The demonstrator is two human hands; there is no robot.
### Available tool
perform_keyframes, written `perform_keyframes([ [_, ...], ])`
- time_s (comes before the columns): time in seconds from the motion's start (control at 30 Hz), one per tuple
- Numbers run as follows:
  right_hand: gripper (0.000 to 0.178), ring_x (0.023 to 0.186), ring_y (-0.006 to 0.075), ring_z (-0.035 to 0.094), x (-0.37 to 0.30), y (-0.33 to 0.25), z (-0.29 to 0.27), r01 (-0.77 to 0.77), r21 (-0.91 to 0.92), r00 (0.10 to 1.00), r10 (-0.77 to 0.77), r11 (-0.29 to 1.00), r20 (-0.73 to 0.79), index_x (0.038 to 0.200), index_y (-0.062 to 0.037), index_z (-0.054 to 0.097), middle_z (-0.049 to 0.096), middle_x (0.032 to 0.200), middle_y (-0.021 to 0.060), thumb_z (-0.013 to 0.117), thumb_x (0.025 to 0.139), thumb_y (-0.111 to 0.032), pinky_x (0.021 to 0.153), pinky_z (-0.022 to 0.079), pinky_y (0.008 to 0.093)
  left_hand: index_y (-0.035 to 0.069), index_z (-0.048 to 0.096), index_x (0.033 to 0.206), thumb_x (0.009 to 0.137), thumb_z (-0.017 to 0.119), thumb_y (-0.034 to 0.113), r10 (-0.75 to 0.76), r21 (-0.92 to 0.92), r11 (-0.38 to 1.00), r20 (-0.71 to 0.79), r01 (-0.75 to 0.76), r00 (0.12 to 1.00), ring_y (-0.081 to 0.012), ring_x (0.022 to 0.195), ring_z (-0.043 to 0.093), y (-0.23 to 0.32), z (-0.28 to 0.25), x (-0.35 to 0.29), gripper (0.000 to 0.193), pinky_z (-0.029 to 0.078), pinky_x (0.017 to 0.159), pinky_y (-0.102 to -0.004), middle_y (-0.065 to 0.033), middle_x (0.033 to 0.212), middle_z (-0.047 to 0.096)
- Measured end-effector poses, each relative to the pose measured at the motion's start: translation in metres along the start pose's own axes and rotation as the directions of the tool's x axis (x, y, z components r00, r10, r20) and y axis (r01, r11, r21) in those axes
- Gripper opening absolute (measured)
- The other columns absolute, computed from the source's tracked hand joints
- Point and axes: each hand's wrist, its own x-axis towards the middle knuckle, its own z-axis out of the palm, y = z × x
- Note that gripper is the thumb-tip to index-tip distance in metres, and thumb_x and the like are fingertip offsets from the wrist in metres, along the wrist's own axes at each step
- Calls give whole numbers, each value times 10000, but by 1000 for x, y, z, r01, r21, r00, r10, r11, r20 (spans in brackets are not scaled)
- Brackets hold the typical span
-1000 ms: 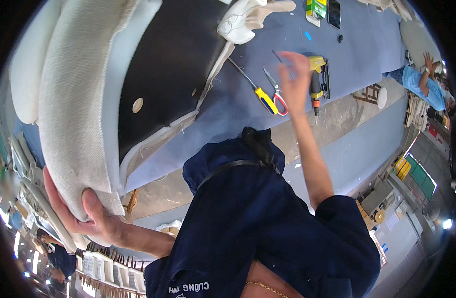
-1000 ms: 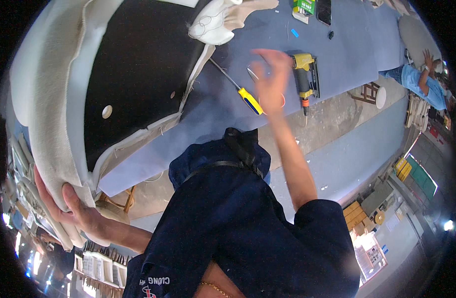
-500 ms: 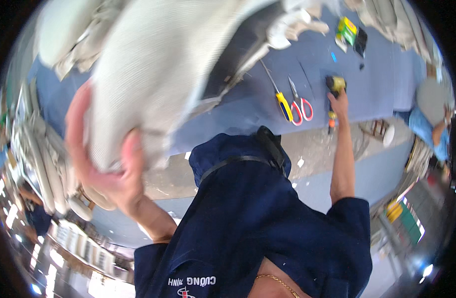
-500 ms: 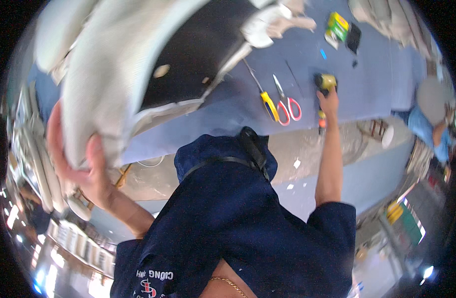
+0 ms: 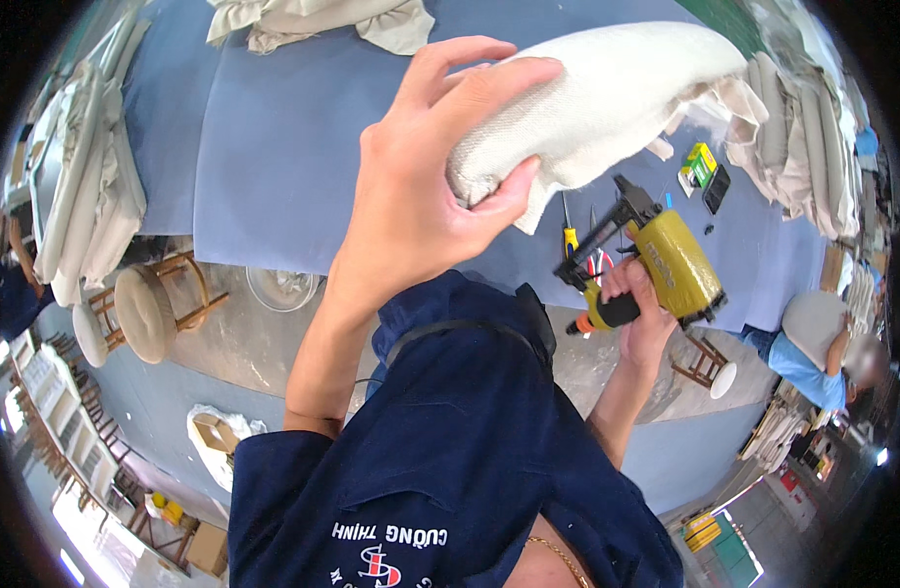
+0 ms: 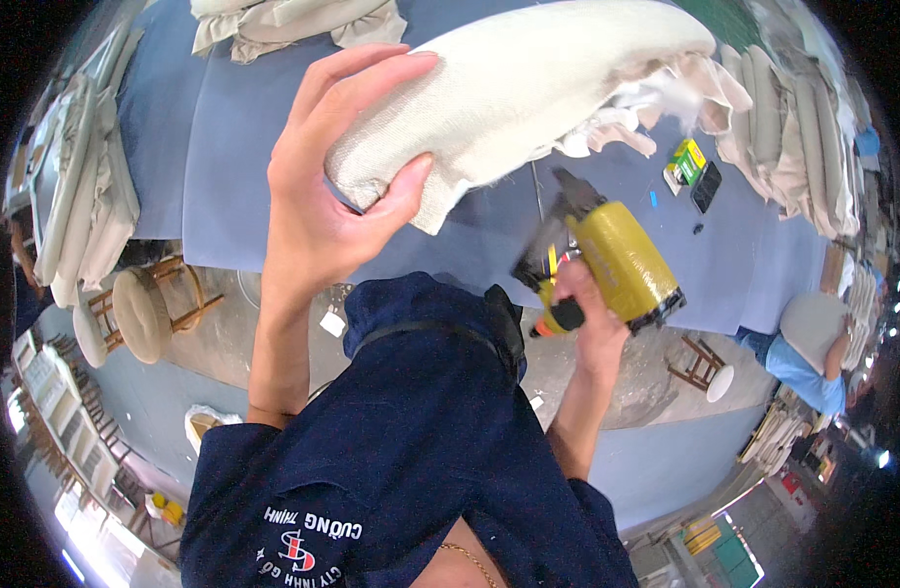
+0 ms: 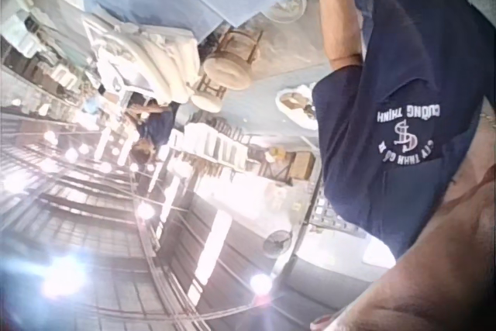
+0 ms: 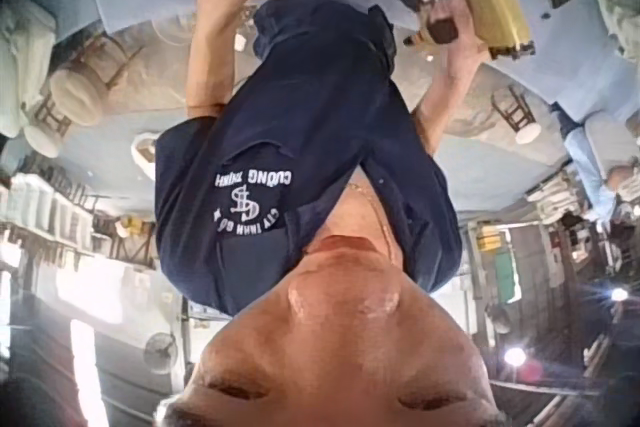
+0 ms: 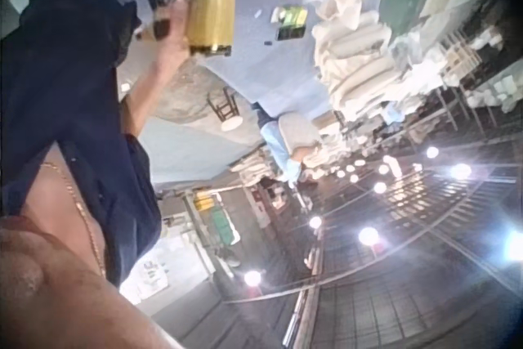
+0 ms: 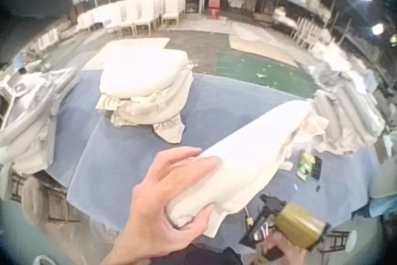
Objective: The person staples fabric onto a foam cushion using a staple gun, then cuts the excess fabric with scissors. They proceed to hand-sew the edges of the fabric to secure it further, using a needle and thread. The process involves folding, pulling, and stitching the fabric around the cushion's contours.
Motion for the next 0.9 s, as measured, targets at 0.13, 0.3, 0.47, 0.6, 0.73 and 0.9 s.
perform_keyframes([
  [0.13,373,685,160,548,-33,-38,43,175,-114,978,-160,978,130,1179,47,573,577,781,84,703,920,-188,632,468,321,45,679,1261,680,712,-34,-8,18,1000,16,8,1000,-296,1174,621,9,2,-1,587,468,1016,-360,-157,1282,631],
  [0.3,362,951,180,657,-54,-56,54,192,-326,965,-118,926,235,1167,-73,690,706,1029,52,788,879,-269,875,484,360,55,680,1268,656,685,-46,-8,-3,1000,44,8,999,-301,1182,627,14,6,-6,620,475,1009,-358,-162,1317,628],
  [0.47,348,956,213,732,-63,-50,57,347,-512,935,-245,786,256,1144,-101,743,769,1045,42,813,863,-294,847,531,357,80,679,1280,660,662,-69,-3,-10,1000,20,4,1000,-309,1175,640,14,12,-13,637,490,989,-357,-161,1327,628],
  [0.6,306,863,248,741,-62,-51,58,420,-432,905,-334,798,264,1081,-86,750,764,971,79,828,825,-234,747,550,349,70,648,1319,679,667,-71,-33,-10,999,71,33,997,-301,1193,636,20,11,-18,655,487,997,-356,-167,1331,627],
  [0.73,277,806,293,735,-45,-60,68,614,-361,787,-513,702,342,1029,-52,734,745,907,119,831,784,-137,687,552,352,118,589,1375,605,686,-52,-49,-9,999,72,50,996,-381,1151,657,12,8,-14,794,557,920,-381,-172,1352,598],
  [0.9,312,773,295,739,-44,-73,51,660,-472,750,-545,584,375,1041,-46,734,746,897,116,839,795,-208,659,557,355,54,523,1419,718,743,22,-99,-31,994,136,104,986,-371,1249,598,30,5,-7,736,474,1044,-403,-204,1375,567],
])
